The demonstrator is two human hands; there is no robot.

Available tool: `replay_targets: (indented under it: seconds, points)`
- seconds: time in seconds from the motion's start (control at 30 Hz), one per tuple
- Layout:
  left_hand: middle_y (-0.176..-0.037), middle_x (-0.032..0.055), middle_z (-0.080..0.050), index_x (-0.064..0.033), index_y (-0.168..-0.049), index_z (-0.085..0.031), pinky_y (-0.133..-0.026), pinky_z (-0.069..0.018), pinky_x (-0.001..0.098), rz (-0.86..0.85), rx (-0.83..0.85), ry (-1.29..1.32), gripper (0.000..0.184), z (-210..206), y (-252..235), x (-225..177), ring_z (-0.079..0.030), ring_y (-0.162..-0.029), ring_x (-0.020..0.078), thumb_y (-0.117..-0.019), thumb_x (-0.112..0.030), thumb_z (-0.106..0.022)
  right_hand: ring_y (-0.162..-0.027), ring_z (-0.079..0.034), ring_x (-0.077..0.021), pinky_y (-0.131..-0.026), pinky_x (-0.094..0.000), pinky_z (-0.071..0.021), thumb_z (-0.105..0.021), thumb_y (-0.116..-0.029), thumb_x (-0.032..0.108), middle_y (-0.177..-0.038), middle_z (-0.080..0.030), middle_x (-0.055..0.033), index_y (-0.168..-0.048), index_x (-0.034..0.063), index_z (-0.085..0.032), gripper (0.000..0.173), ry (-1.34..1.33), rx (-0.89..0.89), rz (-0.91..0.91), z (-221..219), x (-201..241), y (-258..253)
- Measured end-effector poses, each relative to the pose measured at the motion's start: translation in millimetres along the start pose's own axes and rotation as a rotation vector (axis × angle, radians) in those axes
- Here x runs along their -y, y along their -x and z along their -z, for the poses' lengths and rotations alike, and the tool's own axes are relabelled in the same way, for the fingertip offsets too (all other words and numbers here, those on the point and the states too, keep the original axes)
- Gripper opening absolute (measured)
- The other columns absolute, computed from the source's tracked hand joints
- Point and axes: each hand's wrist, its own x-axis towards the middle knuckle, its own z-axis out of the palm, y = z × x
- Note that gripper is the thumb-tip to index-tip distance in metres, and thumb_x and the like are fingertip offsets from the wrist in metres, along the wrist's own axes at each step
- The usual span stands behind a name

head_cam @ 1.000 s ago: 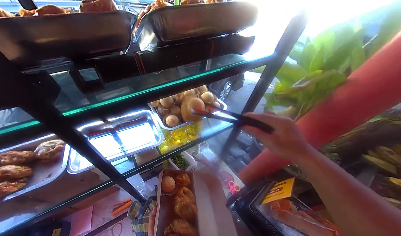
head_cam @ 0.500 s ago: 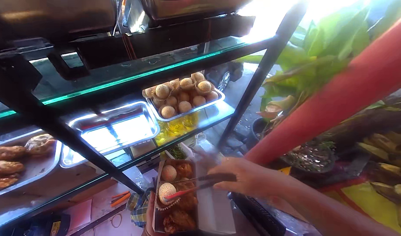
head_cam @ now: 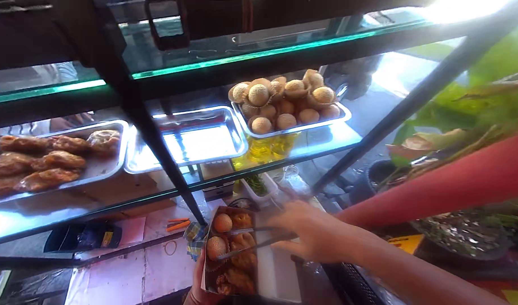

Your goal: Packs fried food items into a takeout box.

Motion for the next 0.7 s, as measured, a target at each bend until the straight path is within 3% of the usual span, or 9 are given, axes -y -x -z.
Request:
replay_targets:
  seconds: [0.17,0.27,0.47,0.53,0.6,0.7]
  points:
    - [-0.129,0.0197,-0.067,-0.0103,-0.134,-0.065,-0.101,-0.0531,0.0541,-0.044,-0.057,0.001,0.069,0.7,20.7,-3.9,-0.065,-0.12,0.033,-0.092,-0.065,-0.059,-0.084,-0.058,-0.0088,-0.08,-0.0328,-0.0462,-0.053,-0.1002,0.055,-0.081,-0.066,0.0116,-0.117,0.0296,-0.074,0.037,0.081,-0.237,0.138,-17.3,9.5,-1.4]
    - [-0.13,0.0192,-0.067,-0.0107,-0.135,-0.065,-0.102,-0.0528,0.0539,-0.045,-0.058,-0.058,0.066,2.8,27.4,-7.0,-0.065,-0.121,0.0327,-0.093,-0.061,-0.061,-0.085,-0.06,-0.0118,-0.081,-0.0342,-0.0466,-0.049,-0.1022,0.053,-0.081,-0.066,0.0096,-0.116,0.0279,-0.074,0.037,0.138,-0.239,0.123,-31.5,11.4,-7.4]
    - [-0.129,0.0192,-0.067,-0.0114,-0.135,-0.065,-0.101,-0.053,0.0536,-0.045,-0.099,-0.067,0.069,-0.2,34.2,-5.6,-0.065,-0.121,0.0324,-0.0923,-0.065,-0.06,-0.086,-0.06,-0.0085,-0.085,-0.0346,-0.0478,-0.053,-0.0989,0.06,-0.086,-0.069,0.0114,-0.122,0.0281,-0.072,0.044,-0.011,-0.275,0.079,-35.4,8.3,2.1]
    - [-0.13,0.0191,-0.067,-0.0111,-0.136,-0.065,-0.102,-0.052,0.0538,-0.035,-0.09,-0.064,0.07,-0.9,35.1,-7.5,-0.064,-0.122,0.0324,-0.0924,-0.065,-0.059,-0.085,-0.06,-0.0117,-0.084,-0.0368,-0.0483,-0.053,-0.0986,0.061,-0.086,-0.068,0.0082,-0.125,0.0272,-0.07,0.046,-0.018,-0.25,0.093,-43.7,12.5,5.7]
    - [-0.131,0.019,-0.067,-0.0113,-0.136,-0.064,-0.102,-0.052,0.0542,-0.021,-0.081,-0.071,0.069,-1.8,33.7,-11.3,-0.064,-0.122,0.0326,-0.0929,-0.065,-0.058,-0.084,-0.063,-0.0167,-0.083,-0.0401,-0.0497,-0.053,-0.0983,0.06,-0.086,-0.068,0.0042,-0.129,0.0246,-0.069,0.049,0.022,-0.222,0.109,-49.6,20.0,7.2]
    - [-0.131,0.0183,-0.067,-0.012,-0.136,-0.065,-0.102,-0.0525,0.0538,-0.013,-0.085,-0.091,0.068,-3.4,30.2,-16.2,-0.065,-0.122,0.0321,-0.0931,-0.064,-0.058,-0.078,-0.057,-0.0156,-0.076,-0.0372,-0.046,-0.053,-0.0978,0.058,-0.078,-0.061,0.0054,-0.129,0.0239,-0.068,0.048,0.088,-0.261,0.151,-37.5,33.6,9.7]
